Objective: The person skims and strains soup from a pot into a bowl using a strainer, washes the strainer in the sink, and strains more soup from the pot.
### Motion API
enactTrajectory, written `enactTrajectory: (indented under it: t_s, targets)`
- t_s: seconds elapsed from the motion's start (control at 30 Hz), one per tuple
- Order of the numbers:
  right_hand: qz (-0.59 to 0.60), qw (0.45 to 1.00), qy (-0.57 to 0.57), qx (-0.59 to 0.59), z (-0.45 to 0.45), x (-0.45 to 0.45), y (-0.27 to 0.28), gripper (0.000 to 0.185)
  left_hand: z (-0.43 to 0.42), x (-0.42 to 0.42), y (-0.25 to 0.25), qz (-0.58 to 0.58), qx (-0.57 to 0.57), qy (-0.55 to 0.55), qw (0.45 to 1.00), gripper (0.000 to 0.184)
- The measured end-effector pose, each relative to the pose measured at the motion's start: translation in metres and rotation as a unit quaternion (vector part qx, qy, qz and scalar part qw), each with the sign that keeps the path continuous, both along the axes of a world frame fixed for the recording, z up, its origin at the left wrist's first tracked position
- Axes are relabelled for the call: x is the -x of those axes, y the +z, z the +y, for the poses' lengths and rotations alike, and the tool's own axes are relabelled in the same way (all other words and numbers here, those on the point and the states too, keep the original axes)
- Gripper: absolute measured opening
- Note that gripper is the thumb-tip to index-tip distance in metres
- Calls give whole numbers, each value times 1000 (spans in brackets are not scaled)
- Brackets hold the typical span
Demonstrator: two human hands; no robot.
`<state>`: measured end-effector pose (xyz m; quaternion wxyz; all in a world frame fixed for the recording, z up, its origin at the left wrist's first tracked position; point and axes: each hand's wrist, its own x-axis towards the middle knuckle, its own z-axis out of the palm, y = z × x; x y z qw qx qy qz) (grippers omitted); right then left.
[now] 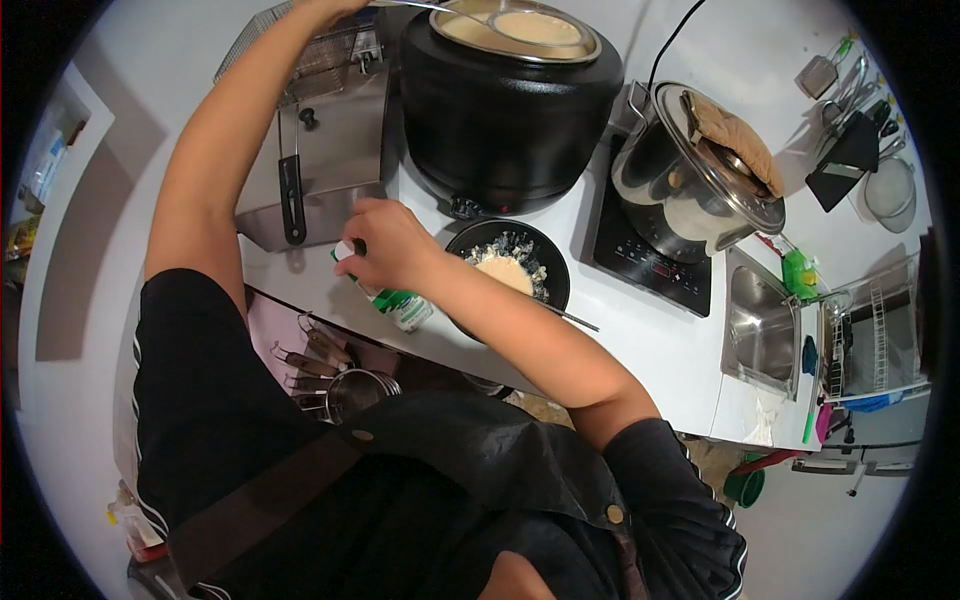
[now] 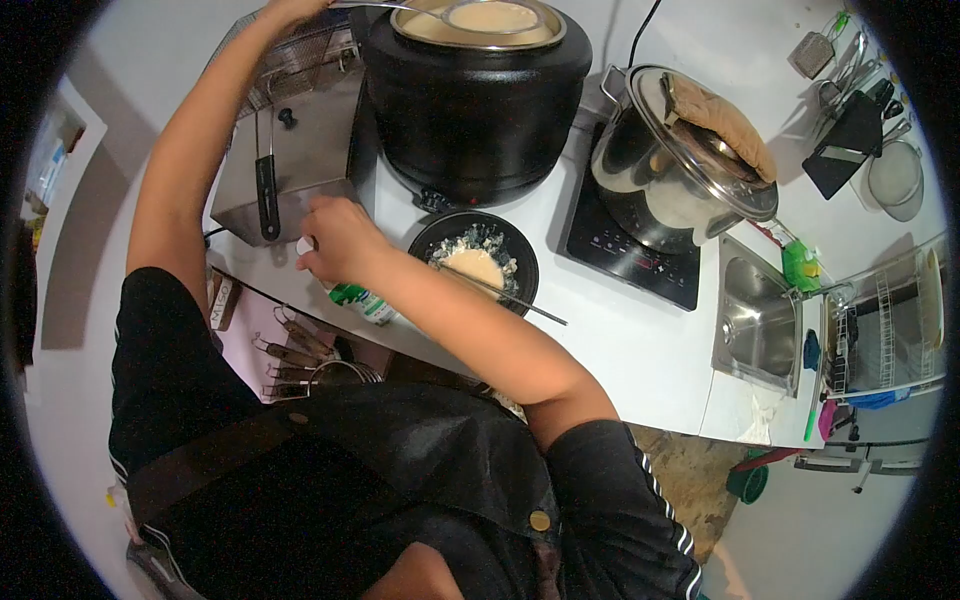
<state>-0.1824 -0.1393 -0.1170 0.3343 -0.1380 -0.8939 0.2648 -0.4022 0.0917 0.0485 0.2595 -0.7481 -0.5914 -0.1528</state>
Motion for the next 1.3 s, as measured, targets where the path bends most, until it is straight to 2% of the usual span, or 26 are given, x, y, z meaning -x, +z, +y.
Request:
enactTrajectory:
  t_s: [0.03, 0.07, 0.13, 0.17, 0.23, 0.27, 0.37, 0.47, 0.53, 0.57, 0.67, 0.7, 0.77, 0.83, 0.9, 0.93, 0.97, 1.07, 1.3]
  targets:
    - [-9, 999, -24, 26, -4, -1, 2, 38, 0, -1, -1, -62, -58, -60, 995, 26]
    - [-18, 997, -48, 53, -8, -1, 3, 35, 0, -1, -2, -61, -58, -60, 995, 26]
    - [15, 998, -58, 28, -12, -2, 4, 33, -1, -3, -2, -77, -32, 7, 997, 29]
    - [45, 997, -68, 3, -12, -3, 4, 30, 0, -4, -1, -77, -32, 6, 997, 29]
    - [49, 998, -50, -6, -11, -1, 4, 29, -1, -6, 3, -27, 36, 72, 996, 30]
    - [53, 998, -32, -15, -10, 0, 4, 28, -2, -7, 5, -27, 36, 72, 996, 30]
    - [33, 999, -16, 12, -8, 6, 0, 21, -9, -12, 7, -13, 28, 53, 998, 30]
    - [50, 999, -17, 3, -7, 8, -1, 12, -8, -8, 6, -55, 8, 43, 998, 31]
    - [39, 999, -4, -7, -4, 10, 0, 9, -1, 0, 1, -46, -51, -42, 997, 33]
    - [26, 999, 9, -16, -3, 11, 1, 8, 3, 4, -1, -45, -51, -42, 997, 33]
    - [-24, 998, 20, -49, -1, 12, 7, 7, -2, 2, 3, -52, -53, -12, 997, 34]
    - [-23, 998, 21, -49, 0, 13, 10, 7, -12, -5, 7, -62, -22, 23, 998, 34]
    - [-111, 990, -9, -85, 0, 14, 13, 8, -21, -13, 13, -73, 8, 58, 996, 34]
    - [-99, 988, -51, -108, -8, 14, 10, 14, -22, -12, 15, -79, 31, 92, 992, 33]
    - [-88, 983, -92, -132, -13, 13, 13, 20, -18, -7, 16, -44, 33, 82, 995, 33]
    - [-129, 980, -89, -120, -15, 11, 18, 25, -14, -4, 14, -8, 37, 69, 997, 33]
    - [-169, 976, -85, -110, -15, 10, 23, 30, -10, -1, 13, -8, 36, 69, 997, 33]
    - [-152, 978, -83, -116, -19, 4, 30, 31, -10, -1, 12, -30, 9, 62, 998, 33]
    - [-217, 971, -61, -79, -20, 17, 28, 20, -14, -9, 13, -41, 18, 65, 997, 33]
